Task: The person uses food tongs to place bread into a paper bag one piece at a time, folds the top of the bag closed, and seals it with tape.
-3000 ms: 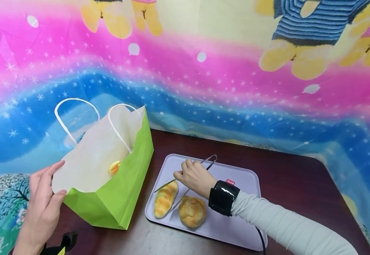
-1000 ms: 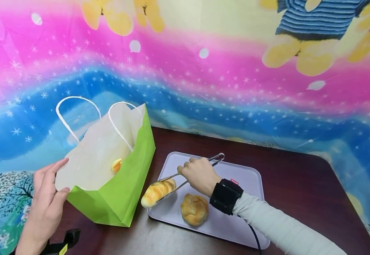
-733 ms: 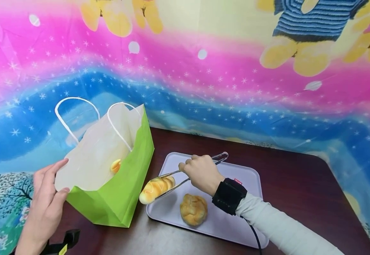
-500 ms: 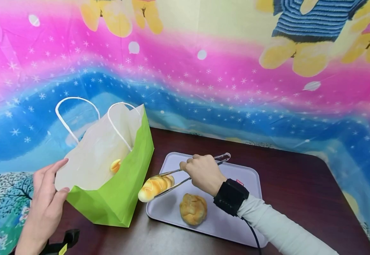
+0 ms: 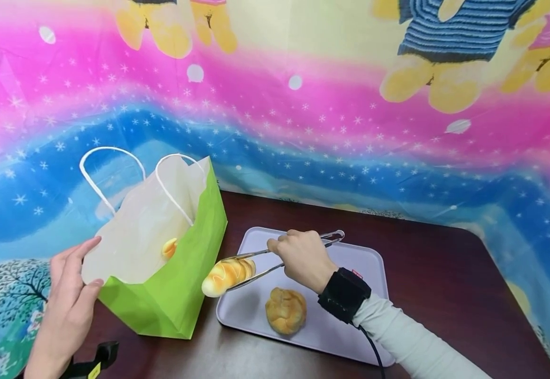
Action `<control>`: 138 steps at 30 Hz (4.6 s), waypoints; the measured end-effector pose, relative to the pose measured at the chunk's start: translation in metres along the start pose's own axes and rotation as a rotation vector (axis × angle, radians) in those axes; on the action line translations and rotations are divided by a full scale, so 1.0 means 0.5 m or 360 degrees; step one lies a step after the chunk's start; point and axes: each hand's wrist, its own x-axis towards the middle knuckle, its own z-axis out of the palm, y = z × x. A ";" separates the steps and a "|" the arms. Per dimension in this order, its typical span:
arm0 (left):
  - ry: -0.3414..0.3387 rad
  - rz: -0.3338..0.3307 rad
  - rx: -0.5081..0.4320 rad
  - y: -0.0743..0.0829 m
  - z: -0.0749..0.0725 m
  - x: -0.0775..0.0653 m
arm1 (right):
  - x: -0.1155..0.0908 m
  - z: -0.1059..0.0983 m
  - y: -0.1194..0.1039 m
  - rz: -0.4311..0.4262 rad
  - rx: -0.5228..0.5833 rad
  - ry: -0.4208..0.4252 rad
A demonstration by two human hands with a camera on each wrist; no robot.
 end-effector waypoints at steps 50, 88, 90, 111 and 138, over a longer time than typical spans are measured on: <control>-0.0018 -0.0090 0.0028 0.009 0.002 -0.003 | 0.057 -0.076 -0.021 0.0043 0.0107 0.0353; -0.0001 -0.0064 0.0062 0.012 0.005 -0.003 | 0.099 -0.120 -0.041 0.0066 0.0189 0.0521; 0.0001 -0.0059 0.0062 0.009 0.005 -0.004 | 0.101 -0.122 -0.041 0.0067 0.0187 0.0523; -0.0012 -0.0098 0.0051 0.004 0.006 -0.004 | 0.130 -0.141 -0.060 0.0015 0.0185 0.0562; -0.0007 -0.0060 -0.0051 0.006 0.005 -0.004 | 0.174 -0.150 -0.085 -0.0041 0.0219 0.0530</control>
